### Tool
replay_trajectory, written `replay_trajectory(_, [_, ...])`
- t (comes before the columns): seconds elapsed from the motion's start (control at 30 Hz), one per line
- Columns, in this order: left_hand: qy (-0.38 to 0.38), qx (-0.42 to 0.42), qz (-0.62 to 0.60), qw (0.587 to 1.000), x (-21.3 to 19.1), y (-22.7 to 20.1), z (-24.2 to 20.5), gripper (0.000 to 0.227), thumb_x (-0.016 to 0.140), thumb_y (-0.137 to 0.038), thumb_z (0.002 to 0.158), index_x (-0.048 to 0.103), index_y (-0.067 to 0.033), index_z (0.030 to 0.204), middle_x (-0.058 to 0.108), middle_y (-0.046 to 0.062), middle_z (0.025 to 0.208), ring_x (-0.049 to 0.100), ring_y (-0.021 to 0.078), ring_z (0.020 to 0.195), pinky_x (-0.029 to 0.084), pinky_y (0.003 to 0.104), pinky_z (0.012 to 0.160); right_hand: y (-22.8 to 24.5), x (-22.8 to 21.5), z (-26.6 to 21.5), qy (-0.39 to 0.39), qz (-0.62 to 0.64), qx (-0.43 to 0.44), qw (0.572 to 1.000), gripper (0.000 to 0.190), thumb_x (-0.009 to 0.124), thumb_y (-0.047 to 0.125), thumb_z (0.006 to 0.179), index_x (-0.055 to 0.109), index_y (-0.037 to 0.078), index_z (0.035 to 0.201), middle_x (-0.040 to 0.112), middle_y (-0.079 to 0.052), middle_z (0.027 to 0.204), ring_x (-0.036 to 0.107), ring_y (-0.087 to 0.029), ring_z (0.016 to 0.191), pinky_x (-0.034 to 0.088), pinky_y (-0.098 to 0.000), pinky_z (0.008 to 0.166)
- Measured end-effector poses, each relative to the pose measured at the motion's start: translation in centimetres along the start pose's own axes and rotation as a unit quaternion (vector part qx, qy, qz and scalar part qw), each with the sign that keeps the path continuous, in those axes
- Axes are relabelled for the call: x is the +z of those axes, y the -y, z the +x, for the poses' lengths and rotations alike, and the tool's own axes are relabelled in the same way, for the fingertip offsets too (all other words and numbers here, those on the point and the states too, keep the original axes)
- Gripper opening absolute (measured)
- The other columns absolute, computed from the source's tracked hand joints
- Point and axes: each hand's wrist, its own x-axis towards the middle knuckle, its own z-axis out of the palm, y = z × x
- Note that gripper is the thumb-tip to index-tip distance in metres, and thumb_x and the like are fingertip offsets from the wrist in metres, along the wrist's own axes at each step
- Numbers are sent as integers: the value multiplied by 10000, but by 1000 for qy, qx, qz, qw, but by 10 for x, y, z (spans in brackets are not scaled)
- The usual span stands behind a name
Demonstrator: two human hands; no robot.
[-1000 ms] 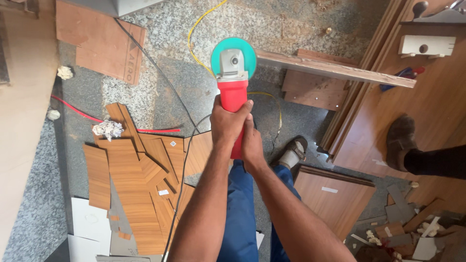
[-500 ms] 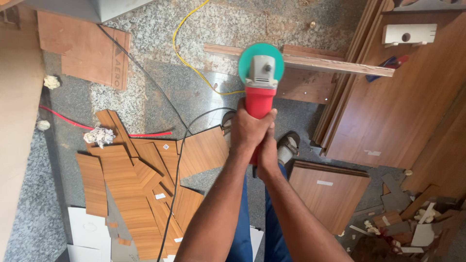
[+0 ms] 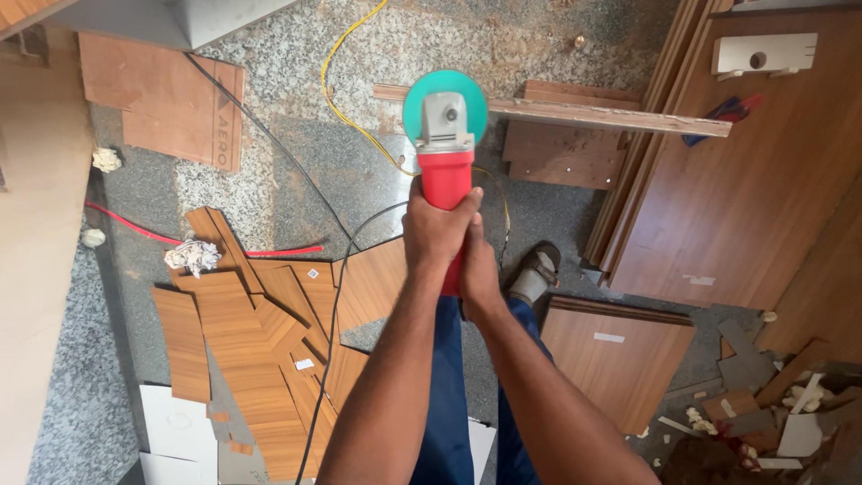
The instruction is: The person sands the edge of a wooden board using an angle grinder and then replaces the sanding disc.
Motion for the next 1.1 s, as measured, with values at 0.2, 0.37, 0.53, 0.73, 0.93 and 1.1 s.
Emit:
replay_trajectory(0.2, [5, -8, -16, 1000, 8, -5, -9, 619, 853, -382, 736, 625, -44, 1202, 777, 153, 1018, 788, 315, 918, 615, 409, 843, -4, -13, -2, -13, 7, 22, 1000, 856, 235, 647, 1029, 645, -61, 1279, 718, -152, 1094, 678, -202, 975, 537, -333, 855])
replay_trajectory(0.37, [43, -4, -37, 998, 31, -18, -30, 642, 837, -386, 726, 596, -42, 1212, 774, 176, 998, 787, 349, 912, 621, 435, 814, -7, -40, -13, -42, 83, 32, 995, 791, 252, 658, 1009, 533, 29, 1397, 690, -109, 1238, 682, -178, 1094, 544, -315, 920])
replay_trajectory(0.53, [67, 31, 39, 997, 57, -32, -42, 666, 839, -440, 724, 605, -70, 1227, 768, 212, 1014, 752, 398, 951, 601, 477, 819, -2, -62, -17, -64, 177, 47, 981, 801, 228, 695, 989, 497, 96, 1447, 666, -85, 1265, 653, -198, 1126, 523, -343, 899])
replay_trajectory(0.73, [72, 26, 41, 996, 63, -25, -36, 672, 834, -440, 717, 597, -75, 1230, 770, 175, 997, 769, 353, 902, 616, 442, 794, -6, -63, -9, -37, 193, 10, 980, 816, 254, 686, 997, 492, 60, 1463, 667, -98, 1312, 662, -203, 1175, 529, -334, 982])
replay_trajectory(0.93, [7, 14, -33, 999, 40, -5, -24, 601, 845, -393, 720, 625, -33, 1148, 782, 155, 956, 785, 299, 848, 621, 408, 772, -9, -51, -3, -27, 3, 50, 998, 876, 239, 681, 1007, 586, -36, 1371, 715, -159, 1210, 686, -207, 1070, 540, -333, 914])
replay_trajectory(1.1, [-2, 0, -47, 999, 42, -8, -30, 566, 846, -382, 716, 640, -37, 1116, 787, 166, 945, 785, 319, 861, 608, 423, 775, -9, -57, -3, -36, -34, 33, 998, 885, 257, 668, 1018, 629, -76, 1320, 726, -170, 1156, 677, -212, 1008, 533, -342, 866])
